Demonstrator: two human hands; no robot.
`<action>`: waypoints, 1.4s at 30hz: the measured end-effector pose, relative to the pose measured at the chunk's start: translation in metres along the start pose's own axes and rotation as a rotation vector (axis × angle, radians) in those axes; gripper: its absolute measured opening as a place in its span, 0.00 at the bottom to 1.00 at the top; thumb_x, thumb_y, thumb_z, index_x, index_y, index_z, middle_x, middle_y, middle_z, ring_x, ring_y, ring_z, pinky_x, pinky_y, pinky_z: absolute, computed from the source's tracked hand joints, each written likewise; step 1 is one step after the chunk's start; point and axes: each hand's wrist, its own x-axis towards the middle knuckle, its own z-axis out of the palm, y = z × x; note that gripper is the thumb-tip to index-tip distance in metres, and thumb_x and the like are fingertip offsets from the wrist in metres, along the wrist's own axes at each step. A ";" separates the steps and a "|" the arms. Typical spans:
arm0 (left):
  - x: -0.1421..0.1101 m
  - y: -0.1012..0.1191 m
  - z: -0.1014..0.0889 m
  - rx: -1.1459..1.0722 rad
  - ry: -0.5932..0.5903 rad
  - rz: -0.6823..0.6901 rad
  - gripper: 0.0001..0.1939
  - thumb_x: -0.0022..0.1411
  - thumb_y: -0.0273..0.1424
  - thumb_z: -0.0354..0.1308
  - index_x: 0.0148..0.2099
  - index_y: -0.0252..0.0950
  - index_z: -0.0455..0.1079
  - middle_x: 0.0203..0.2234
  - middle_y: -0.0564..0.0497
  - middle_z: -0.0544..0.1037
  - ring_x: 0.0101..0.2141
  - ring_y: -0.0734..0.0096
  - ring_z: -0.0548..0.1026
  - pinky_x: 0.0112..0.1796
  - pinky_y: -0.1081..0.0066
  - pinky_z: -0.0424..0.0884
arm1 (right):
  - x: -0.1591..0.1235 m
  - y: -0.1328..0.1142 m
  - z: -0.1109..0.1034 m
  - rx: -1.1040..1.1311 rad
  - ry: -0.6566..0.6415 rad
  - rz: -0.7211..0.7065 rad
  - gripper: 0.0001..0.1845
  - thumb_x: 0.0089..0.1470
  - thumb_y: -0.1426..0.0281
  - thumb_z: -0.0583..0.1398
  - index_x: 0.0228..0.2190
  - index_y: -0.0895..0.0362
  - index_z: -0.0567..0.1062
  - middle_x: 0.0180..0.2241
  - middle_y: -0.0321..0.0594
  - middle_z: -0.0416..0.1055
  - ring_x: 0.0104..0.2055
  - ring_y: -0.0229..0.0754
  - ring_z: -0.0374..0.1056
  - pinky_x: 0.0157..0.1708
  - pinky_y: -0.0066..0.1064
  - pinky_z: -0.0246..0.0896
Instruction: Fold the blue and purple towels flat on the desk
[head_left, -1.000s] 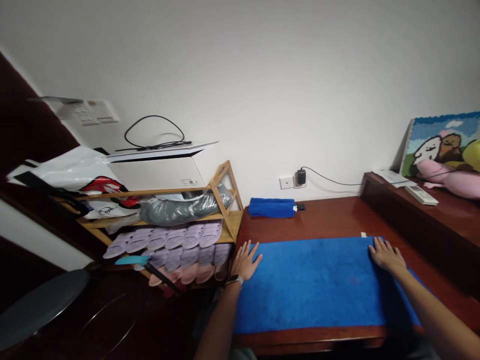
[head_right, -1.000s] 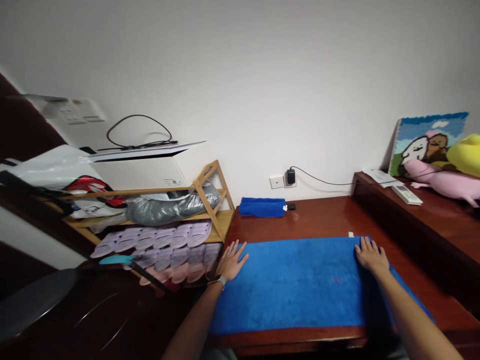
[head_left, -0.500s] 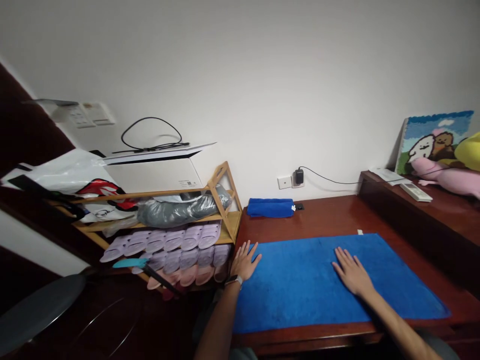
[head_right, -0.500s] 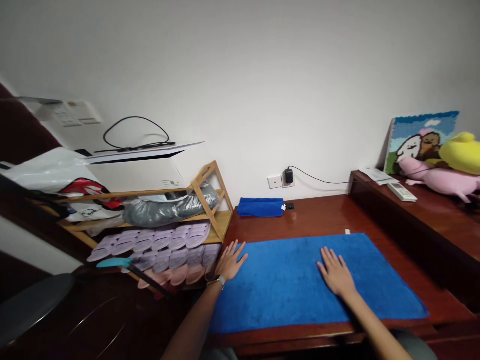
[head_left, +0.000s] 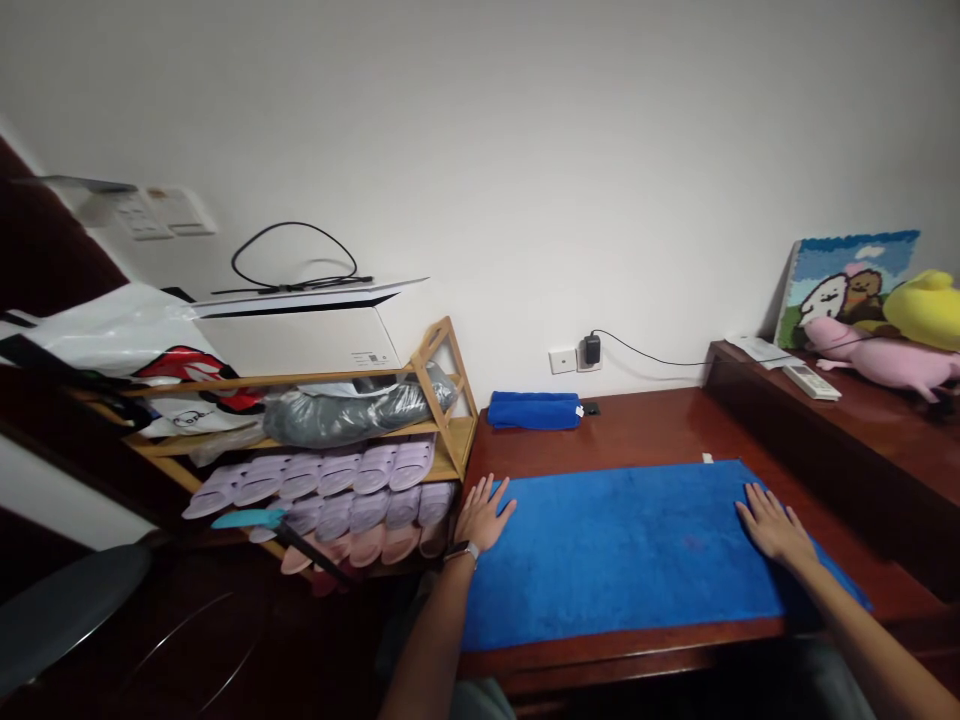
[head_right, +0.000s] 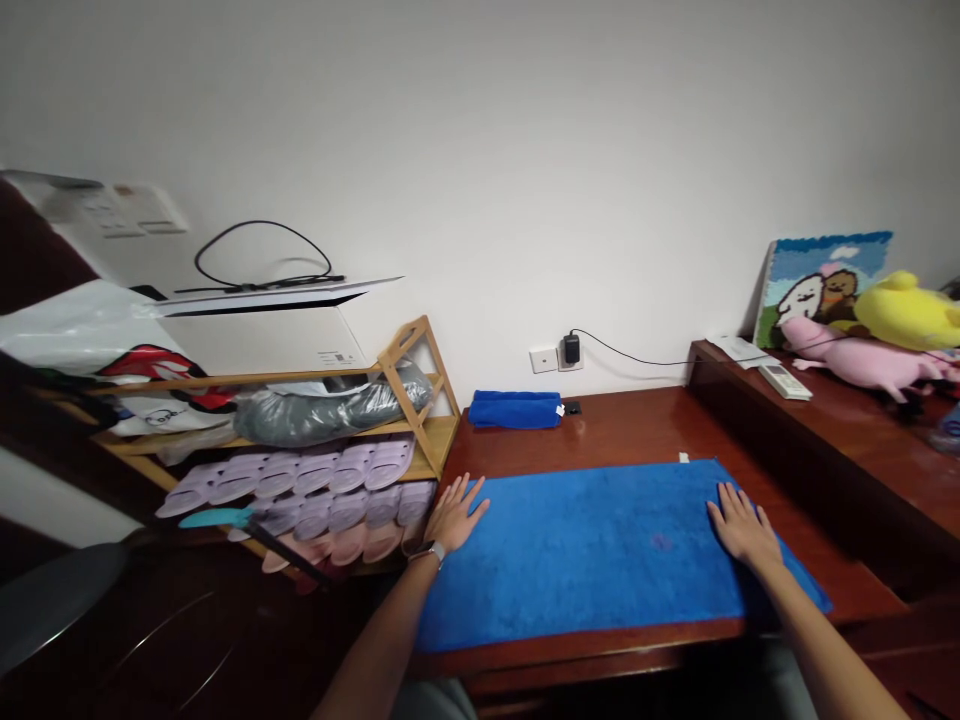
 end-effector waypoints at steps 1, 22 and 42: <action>0.000 0.000 0.000 0.001 -0.004 0.000 0.34 0.75 0.55 0.42 0.75 0.49 0.54 0.75 0.48 0.53 0.73 0.53 0.51 0.69 0.51 0.51 | 0.000 0.001 0.000 0.000 0.003 0.002 0.43 0.65 0.51 0.36 0.74 0.59 0.48 0.76 0.41 0.44 0.77 0.47 0.38 0.74 0.48 0.33; 0.001 -0.001 0.000 -0.025 0.008 -0.002 0.33 0.74 0.55 0.45 0.75 0.49 0.56 0.74 0.47 0.54 0.72 0.54 0.52 0.69 0.51 0.51 | -0.117 -0.179 0.035 0.218 0.158 -0.673 0.37 0.69 0.50 0.46 0.70 0.53 0.60 0.71 0.44 0.57 0.74 0.52 0.52 0.71 0.53 0.48; -0.055 0.022 -0.037 -0.073 0.330 0.105 0.20 0.74 0.35 0.45 0.53 0.38 0.78 0.52 0.42 0.81 0.55 0.55 0.77 0.58 0.54 0.73 | -0.046 0.061 0.009 0.030 0.066 -0.037 0.47 0.62 0.50 0.36 0.73 0.64 0.50 0.75 0.46 0.47 0.77 0.50 0.40 0.74 0.51 0.37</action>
